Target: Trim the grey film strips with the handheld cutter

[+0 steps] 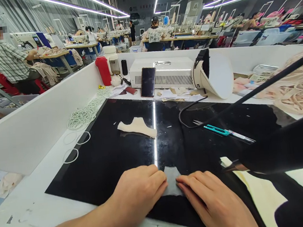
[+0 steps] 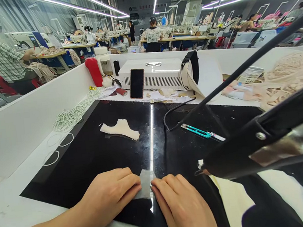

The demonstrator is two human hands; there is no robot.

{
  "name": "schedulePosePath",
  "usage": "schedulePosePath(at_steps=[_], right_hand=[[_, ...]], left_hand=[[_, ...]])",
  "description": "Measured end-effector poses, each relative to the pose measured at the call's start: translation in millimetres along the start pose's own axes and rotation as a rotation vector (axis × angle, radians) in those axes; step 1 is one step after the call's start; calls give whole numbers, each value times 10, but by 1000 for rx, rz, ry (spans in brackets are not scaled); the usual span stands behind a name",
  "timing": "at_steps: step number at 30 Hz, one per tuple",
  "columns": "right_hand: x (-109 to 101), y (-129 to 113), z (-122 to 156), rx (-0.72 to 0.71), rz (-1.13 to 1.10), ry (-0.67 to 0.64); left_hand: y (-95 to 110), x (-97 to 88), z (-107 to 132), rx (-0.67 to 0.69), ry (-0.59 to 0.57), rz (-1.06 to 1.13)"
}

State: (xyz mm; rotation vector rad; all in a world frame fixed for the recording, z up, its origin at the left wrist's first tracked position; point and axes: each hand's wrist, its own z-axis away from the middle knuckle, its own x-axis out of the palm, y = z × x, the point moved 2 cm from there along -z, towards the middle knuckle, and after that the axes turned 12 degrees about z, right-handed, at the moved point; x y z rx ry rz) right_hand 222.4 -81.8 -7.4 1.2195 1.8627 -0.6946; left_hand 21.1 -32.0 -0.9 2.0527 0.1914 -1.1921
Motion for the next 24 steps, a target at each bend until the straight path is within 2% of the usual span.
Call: schedulePosePath(at_steps=[14, 19, 24], right_hand=[[-4, -39, -5, 11, -5, -23], [17, -56, -15, 6, -7, -10], [31, -48, -5, -1, 0, 0]], left_hand=[[15, -49, -19, 22, 5, -31], [77, -91, -71, 170, 75, -53], [112, -39, -75, 259, 42, 14]])
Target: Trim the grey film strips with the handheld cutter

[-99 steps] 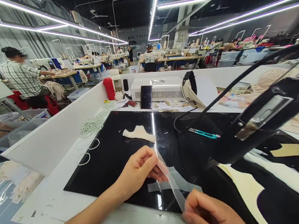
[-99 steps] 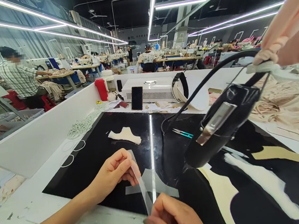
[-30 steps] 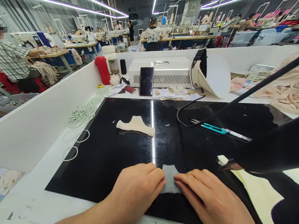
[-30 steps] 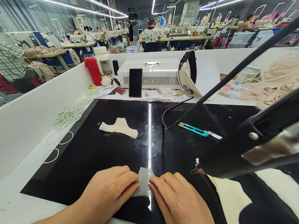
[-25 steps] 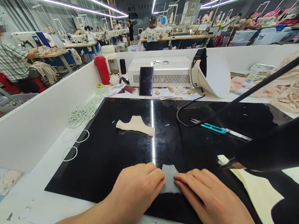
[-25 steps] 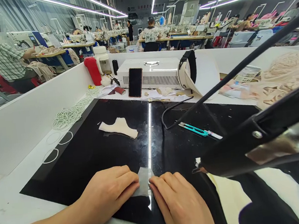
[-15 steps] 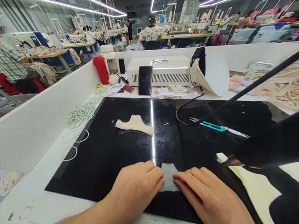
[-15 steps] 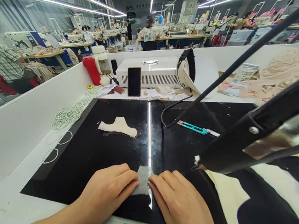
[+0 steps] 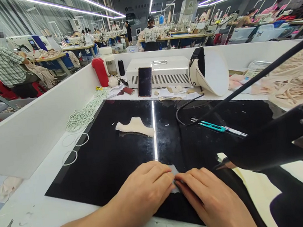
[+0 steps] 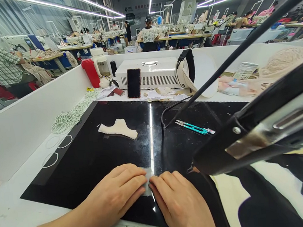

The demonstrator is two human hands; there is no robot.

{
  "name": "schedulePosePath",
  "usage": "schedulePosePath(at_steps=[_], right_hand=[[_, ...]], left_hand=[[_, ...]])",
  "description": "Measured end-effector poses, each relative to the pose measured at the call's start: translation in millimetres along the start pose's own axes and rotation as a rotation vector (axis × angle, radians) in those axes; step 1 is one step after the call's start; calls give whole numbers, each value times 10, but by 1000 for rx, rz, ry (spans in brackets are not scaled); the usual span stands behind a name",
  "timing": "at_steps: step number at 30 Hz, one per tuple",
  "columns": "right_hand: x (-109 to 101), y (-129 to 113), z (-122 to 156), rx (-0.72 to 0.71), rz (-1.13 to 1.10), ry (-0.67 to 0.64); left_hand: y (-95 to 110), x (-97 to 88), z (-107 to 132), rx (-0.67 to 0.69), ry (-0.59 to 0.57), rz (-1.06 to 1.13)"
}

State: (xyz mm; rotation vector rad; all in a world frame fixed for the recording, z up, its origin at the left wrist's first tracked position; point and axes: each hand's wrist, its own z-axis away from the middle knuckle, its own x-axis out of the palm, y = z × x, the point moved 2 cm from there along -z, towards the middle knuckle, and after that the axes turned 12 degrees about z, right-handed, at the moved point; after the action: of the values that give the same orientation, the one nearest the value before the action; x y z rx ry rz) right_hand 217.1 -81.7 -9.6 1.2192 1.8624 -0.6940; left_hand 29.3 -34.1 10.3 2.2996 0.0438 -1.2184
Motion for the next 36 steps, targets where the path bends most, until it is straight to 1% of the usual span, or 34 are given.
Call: schedulePosePath(at_steps=[6, 12, 20, 24, 31, 33, 36], right_hand=[[11, 3, 13, -5, 28, 6], [0, 3, 1, -15, 31, 5], [-2, 123, 115, -14, -13, -96], [-4, 157, 151, -18, -13, -126], [-89, 82, 38, -8, 11, -32], [-81, 80, 29, -12, 13, -35], [-42, 91, 49, -9, 12, -73]], left_hand=[[5, 70, -7, 47, 16, -25], [-13, 88, 4, 46, -22, -25], [-31, 109, 8, 46, -22, 10], [-41, 112, 7, 45, -9, 20], [-45, 122, 18, 52, -2, 3], [-44, 124, 20, 51, -8, 0], [-45, 124, 21, 60, -10, -4]])
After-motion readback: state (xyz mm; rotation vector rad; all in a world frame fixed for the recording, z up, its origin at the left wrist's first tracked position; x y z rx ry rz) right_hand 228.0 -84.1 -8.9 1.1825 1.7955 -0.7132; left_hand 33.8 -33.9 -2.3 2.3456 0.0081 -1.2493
